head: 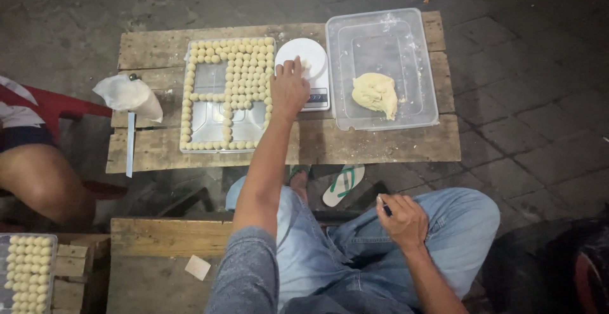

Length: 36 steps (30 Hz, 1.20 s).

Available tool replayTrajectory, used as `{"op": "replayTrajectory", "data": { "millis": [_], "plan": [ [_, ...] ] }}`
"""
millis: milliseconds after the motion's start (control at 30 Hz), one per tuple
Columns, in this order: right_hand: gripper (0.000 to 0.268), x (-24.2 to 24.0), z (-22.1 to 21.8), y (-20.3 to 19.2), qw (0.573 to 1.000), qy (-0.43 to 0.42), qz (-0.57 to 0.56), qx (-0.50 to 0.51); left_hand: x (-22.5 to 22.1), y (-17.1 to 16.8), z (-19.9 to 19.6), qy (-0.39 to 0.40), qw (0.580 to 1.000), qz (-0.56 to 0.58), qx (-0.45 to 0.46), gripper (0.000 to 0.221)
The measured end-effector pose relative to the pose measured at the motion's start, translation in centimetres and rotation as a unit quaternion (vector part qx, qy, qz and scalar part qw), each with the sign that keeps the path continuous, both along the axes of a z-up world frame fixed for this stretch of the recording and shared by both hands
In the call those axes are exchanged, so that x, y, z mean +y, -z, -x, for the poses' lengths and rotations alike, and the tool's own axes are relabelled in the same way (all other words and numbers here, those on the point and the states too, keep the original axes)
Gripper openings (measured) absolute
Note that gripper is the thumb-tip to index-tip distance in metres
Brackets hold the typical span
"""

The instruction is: Weighing small pieces of dough on a digital scale and rolling them into balls by hand.

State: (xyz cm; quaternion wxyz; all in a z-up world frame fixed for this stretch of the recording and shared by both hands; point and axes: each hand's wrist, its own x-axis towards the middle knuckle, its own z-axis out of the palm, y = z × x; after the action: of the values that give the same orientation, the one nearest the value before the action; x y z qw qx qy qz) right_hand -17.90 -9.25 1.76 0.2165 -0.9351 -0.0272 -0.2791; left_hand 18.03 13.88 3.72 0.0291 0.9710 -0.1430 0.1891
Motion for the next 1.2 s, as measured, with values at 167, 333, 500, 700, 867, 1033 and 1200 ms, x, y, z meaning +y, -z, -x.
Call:
{"op": "replayTrajectory", "data": {
  "millis": [167,333,500,700,867,1033,1200],
  "plan": [
    [0.005,-0.2,0.1,0.9,1.000,0.007,0.017,0.017,1.6,1.0,0.1,0.010,0.993,0.094,-0.070,0.071],
    [0.006,-0.2,0.2,1.7,1.000,0.001,0.008,0.019,0.8,-0.9,2.8,-0.015,0.965,0.250,-0.077,0.050],
    [0.006,0.0,0.0,0.7,0.999,0.018,0.032,0.013,-1.5,1.4,-0.1,-0.062,0.978,0.178,-0.095,0.044],
    [0.008,0.0,-0.1,1.7,0.999,0.020,0.026,-0.004,-3.6,0.2,-2.1,-0.033,0.994,0.108,-0.008,0.012],
    [0.014,0.9,0.3,-1.1,0.998,0.035,-0.038,0.033,-4.7,-2.0,3.9,0.028,0.931,0.365,0.008,0.014],
    [0.035,1.3,0.0,-0.2,0.936,0.070,-0.314,0.144,-5.6,-0.9,19.6,0.101,0.829,0.518,0.183,0.037],
    [0.045,2.5,0.3,0.5,0.733,-0.009,-0.637,0.239,-5.3,-2.1,32.3,0.045,0.708,0.628,0.319,0.026]
  ]
}}
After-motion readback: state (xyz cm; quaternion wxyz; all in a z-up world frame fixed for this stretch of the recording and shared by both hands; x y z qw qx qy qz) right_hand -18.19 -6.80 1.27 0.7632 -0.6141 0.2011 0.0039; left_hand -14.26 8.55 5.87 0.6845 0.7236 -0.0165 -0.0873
